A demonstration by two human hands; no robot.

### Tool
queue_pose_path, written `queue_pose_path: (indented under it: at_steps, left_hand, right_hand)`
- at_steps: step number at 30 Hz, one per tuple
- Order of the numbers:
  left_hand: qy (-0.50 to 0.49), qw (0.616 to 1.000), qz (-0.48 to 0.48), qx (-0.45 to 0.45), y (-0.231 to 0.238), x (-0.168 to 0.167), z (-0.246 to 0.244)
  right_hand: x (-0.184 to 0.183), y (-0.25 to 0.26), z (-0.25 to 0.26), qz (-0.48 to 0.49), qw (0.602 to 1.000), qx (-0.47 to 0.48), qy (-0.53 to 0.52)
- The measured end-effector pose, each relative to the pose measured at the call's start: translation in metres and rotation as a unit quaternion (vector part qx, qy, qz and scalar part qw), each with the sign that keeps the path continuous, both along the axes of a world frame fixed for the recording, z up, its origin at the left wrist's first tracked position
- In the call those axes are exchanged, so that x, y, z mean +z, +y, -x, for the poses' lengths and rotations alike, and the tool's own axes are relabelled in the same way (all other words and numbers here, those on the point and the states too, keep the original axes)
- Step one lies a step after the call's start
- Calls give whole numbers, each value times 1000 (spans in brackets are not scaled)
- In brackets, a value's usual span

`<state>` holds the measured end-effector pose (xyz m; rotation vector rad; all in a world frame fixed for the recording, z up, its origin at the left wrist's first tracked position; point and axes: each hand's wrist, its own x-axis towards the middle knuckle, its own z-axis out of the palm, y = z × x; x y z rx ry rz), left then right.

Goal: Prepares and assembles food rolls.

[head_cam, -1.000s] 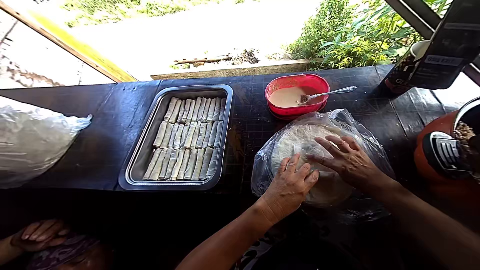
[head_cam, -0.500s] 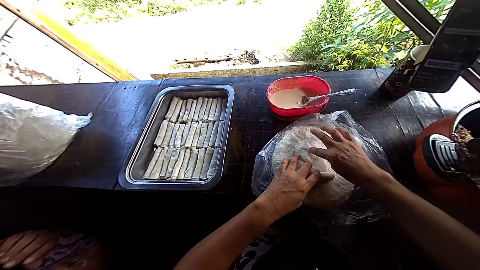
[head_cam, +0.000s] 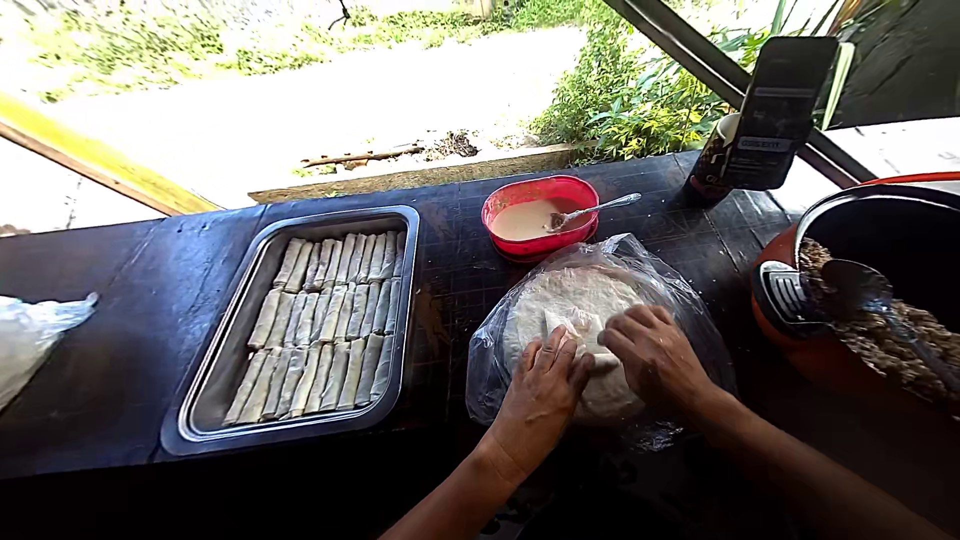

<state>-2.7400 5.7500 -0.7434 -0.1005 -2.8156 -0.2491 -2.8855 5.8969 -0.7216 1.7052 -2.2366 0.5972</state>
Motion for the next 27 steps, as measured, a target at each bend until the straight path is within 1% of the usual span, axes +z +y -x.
queue_pose_path:
  at_steps: [3,6,11,15,18,23,27]
  left_hand:
    - [23,999,14,30,7,1,-4]
    - [31,999,-6,33,7,0,-4]
    - [63,997,-31,43,-8,2,3]
    - [70,995,-42,60,-20,-1,11]
    - [72,994,-42,69,-25,-3,19]
    - [78,995,-11,63,-21,-5,14]
    - [54,997,-31,53,-23,-1,11]
  right_hand:
    - [-18,21,-23,15,1000,-17,19]
    - [-29,27,-28,24,999,-34,23]
    - [-30,17,-14,57,997,-38,-33]
    - [-27,8,0,53,995,-46,-69]
    - [-28,2,7,56,995,-55,-65]
    - [-31,9,-4,61,997,-43,-6]
    - [-32,11,-3,48,998,-47,-14]
